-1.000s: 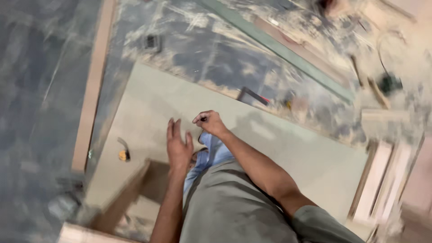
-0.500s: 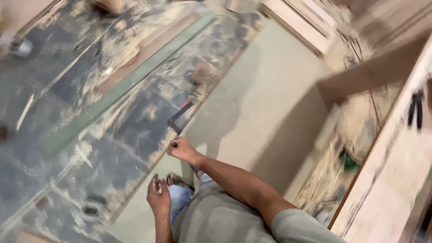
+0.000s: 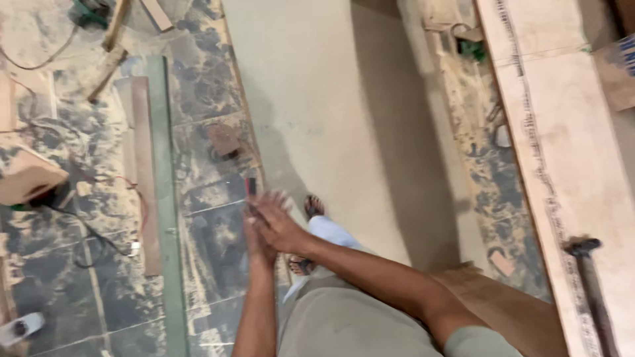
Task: The person assembles a wooden structure by positioning and aligning wooden planks and a white strip. They use a hammer to secure the pieces together and adjust the alignment of the components.
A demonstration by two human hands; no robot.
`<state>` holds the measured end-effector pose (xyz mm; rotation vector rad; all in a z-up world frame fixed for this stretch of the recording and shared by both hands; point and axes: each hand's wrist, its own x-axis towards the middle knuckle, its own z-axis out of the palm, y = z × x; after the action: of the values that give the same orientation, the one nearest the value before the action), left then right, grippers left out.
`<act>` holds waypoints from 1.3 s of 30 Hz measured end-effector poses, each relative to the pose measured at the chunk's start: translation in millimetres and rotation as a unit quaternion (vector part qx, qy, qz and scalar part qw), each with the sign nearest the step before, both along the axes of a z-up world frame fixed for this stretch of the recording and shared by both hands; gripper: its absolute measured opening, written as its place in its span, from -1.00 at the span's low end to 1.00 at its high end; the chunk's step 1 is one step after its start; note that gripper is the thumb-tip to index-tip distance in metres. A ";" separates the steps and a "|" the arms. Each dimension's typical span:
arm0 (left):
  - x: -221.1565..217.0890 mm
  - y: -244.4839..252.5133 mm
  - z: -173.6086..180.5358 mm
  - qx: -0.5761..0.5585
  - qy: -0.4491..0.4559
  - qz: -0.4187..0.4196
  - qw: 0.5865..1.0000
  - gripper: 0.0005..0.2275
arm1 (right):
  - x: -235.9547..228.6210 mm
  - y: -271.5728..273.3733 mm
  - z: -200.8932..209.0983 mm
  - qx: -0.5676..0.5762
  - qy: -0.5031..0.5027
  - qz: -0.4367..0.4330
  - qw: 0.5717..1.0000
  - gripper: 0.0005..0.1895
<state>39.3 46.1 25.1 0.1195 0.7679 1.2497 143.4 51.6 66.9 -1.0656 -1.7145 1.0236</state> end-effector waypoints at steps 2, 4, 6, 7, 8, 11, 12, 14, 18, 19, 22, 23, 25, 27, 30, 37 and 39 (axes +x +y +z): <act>39.0 52.1 34.1 0.054 -0.025 -0.066 0.996 -0.42 | 18.5 48.8 0.1 0.085 -0.031 -0.084 0.992 -0.49; 78.3 85.0 68.5 0.108 -0.012 -0.136 0.985 -0.42 | 64.3 98.6 -1.4 0.156 -0.071 -0.169 0.971 -0.49; 89.1 112.3 102.6 0.159 0.022 -0.196 0.967 -0.41 | 98.2 153.3 -1.4 0.015 -0.013 -0.227 0.974 -0.36; 98.0 130.6 113.4 0.176 0.071 -0.213 0.958 -0.43 | 115.3 179.8 -4.2 -0.111 0.119 -0.239 0.957 -0.30; 106.3 151.6 119.3 0.192 0.120 -0.229 0.947 -0.45 | 130.7 206.6 -8.1 -0.235 0.245 -0.244 0.908 -0.24; 135.8 221.5 105.3 0.282 0.366 -0.211 0.861 -0.49 | 141.2 268.0 -25.5 -0.364 0.470 -0.178 0.784 -0.07; 145.3 244.8 93.5 0.311 0.460 -0.194 0.809 -0.50 | 139.9 281.1 -29.5 -0.367 0.524 -0.148 0.754 -0.02; 156.6 301.0 72.9 0.350 0.550 -0.116 0.749 -0.49 | 138.8 322.8 -24.4 -0.399 0.515 -0.038 0.758 -0.02; 123.9 396.4 51.7 0.300 0.675 -0.051 0.672 -0.55 | 125.9 391.6 -0.6 -0.503 0.343 -0.027 0.793 -0.06; 109.8 422.9 49.7 0.269 0.710 -0.047 0.649 -0.56 | 126.9 416.3 3.5 -0.495 0.295 0.002 0.817 -0.14; 70.2 489.2 44.6 0.057 0.762 -0.236 0.600 -0.62 | 160.5 490.7 5.7 -0.363 0.026 0.043 0.930 -0.37; 59.2 511.9 39.7 0.089 0.800 -0.247 0.540 -0.60 | 176.8 518.6 1.6 -0.234 -0.149 0.019 0.961 -0.44; 40.5 549.6 31.2 0.082 0.808 -0.349 0.468 -0.54 | 210.2 564.2 -5.7 -0.271 -0.252 -0.013 0.929 -0.50; 22.7 590.7 24.2 0.013 0.757 -0.455 0.468 -0.48 | 241.2 602.8 -8.0 -0.386 -0.390 0.027 0.836 -0.42; -3.8 687.5 13.4 -0.031 0.736 -0.495 0.460 -0.45 | 259.5 665.3 5.1 -0.508 -0.442 0.105 0.732 -0.35; -55.7 797.4 28.5 -0.044 0.500 -0.498 0.707 -0.57 | 270.0 804.0 104.7 -0.473 -0.275 0.053 0.835 -0.56; -80.5 812.8 46.2 -0.164 0.371 -0.554 0.727 -0.74 | 278.8 837.8 125.8 -0.475 -0.270 0.102 0.832 -0.59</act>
<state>-41.2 858.9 71.3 0.7101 1.3044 -0.1619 422.2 889.4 192.7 -1.9693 -1.7640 1.9627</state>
